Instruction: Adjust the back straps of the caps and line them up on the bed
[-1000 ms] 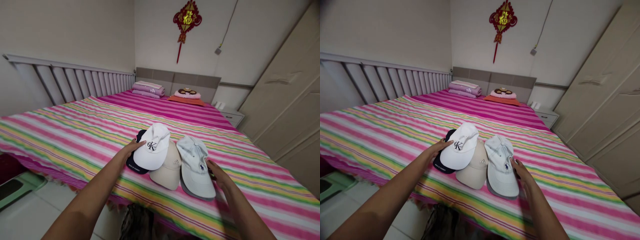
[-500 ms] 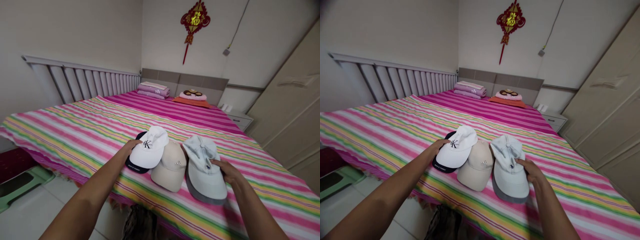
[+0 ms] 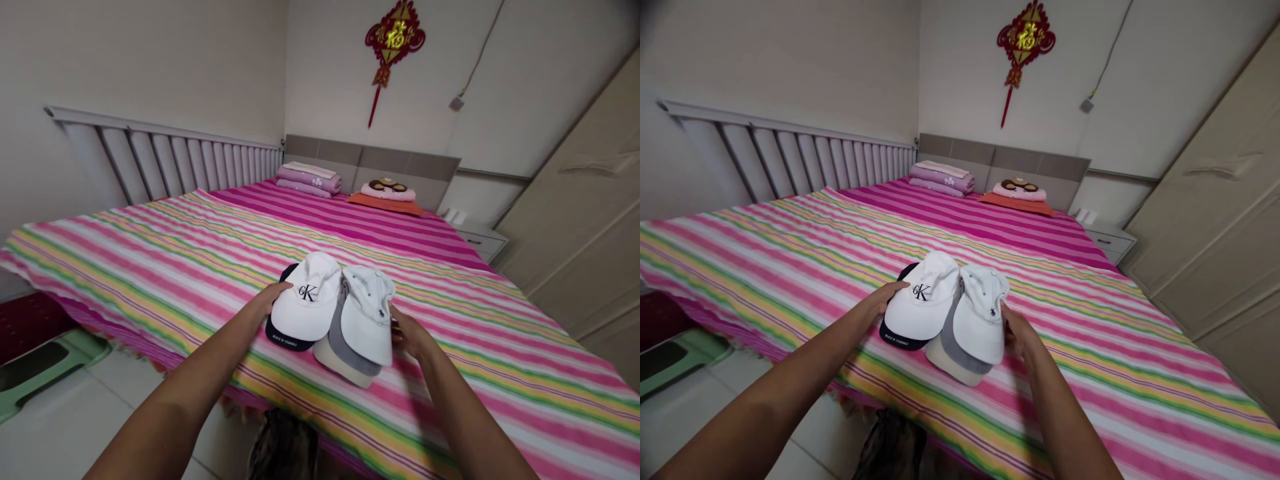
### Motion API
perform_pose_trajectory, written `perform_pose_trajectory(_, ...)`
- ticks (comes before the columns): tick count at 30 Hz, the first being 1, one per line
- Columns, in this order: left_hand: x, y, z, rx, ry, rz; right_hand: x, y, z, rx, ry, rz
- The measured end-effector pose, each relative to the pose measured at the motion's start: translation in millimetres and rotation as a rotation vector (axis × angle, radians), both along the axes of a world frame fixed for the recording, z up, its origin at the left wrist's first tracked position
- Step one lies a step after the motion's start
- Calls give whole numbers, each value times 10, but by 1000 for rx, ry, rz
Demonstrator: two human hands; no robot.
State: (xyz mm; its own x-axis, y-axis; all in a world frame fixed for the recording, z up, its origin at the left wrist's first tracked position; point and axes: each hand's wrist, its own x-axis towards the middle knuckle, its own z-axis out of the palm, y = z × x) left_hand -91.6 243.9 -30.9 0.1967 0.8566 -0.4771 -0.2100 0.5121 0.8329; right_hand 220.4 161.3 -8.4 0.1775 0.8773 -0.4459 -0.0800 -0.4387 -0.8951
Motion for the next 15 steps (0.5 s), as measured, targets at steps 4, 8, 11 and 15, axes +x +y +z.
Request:
perform_pose_trajectory(4, -19, -18, 0, 28, 13, 3, -5, -123, -155, -50, 37, 19)
perform_pose_trajectory(8, -32, 3, -30, 91, 54, 52, -52, -100, -175, -59, 78, 32)
perform_pose_trajectory(11, -82, 16, -38, 139, 104, 110, -104, -52, -190, -49, 90, 20)
perform_pose_trajectory(15, -139, -4, -36, 185, 159, 150, -145, -57, -236, -14, 88, -13)
